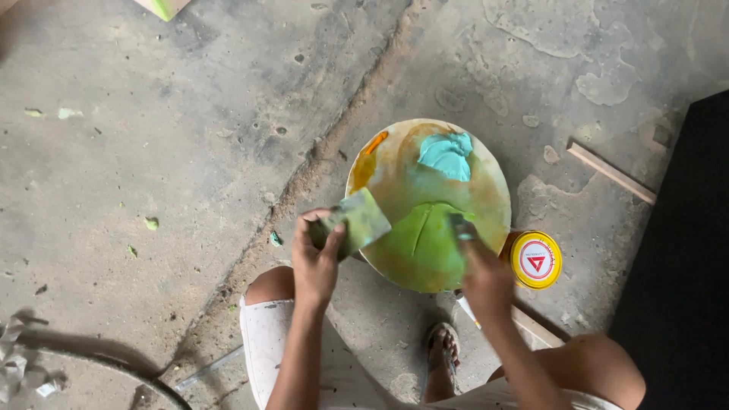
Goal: Mixing and spreading green putty on a circular board using a putty knife in a workshop.
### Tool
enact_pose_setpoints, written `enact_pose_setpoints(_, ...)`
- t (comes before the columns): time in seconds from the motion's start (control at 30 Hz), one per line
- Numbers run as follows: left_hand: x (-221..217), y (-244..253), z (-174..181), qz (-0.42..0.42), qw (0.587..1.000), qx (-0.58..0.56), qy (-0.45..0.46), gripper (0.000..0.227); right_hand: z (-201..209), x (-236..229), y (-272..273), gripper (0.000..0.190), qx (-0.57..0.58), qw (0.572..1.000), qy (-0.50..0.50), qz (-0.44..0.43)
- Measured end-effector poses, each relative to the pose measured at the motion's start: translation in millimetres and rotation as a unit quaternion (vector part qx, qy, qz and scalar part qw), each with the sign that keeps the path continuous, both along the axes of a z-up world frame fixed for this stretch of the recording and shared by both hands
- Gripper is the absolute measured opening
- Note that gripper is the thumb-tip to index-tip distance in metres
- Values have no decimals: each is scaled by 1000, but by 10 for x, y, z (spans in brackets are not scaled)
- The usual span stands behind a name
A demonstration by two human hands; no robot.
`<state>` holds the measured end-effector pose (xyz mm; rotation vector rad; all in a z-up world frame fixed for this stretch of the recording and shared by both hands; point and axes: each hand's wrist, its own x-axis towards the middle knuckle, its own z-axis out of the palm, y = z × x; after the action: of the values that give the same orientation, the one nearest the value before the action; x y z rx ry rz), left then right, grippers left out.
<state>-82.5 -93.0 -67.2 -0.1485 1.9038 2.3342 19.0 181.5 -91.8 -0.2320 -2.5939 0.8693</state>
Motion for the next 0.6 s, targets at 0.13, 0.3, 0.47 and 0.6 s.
enact_pose_setpoints(0.13,-9,141,47,121,989,36,-73,47,-324,484,-121,66,365,899,-225,93)
enact_pose_setpoints(0.3,-24,107,-148,145,965,109,-189,63,16,246,195,60,322,887,-323,63)
enact_pose_setpoints(0.47,20,188,-196,157,950,171,-207,60,13,0,-641,60,382,892,-235,56)
enact_pose_setpoints(0.6,99,240,-555,146,950,213,-176,63,5,610,-383,61,338,860,-363,119)
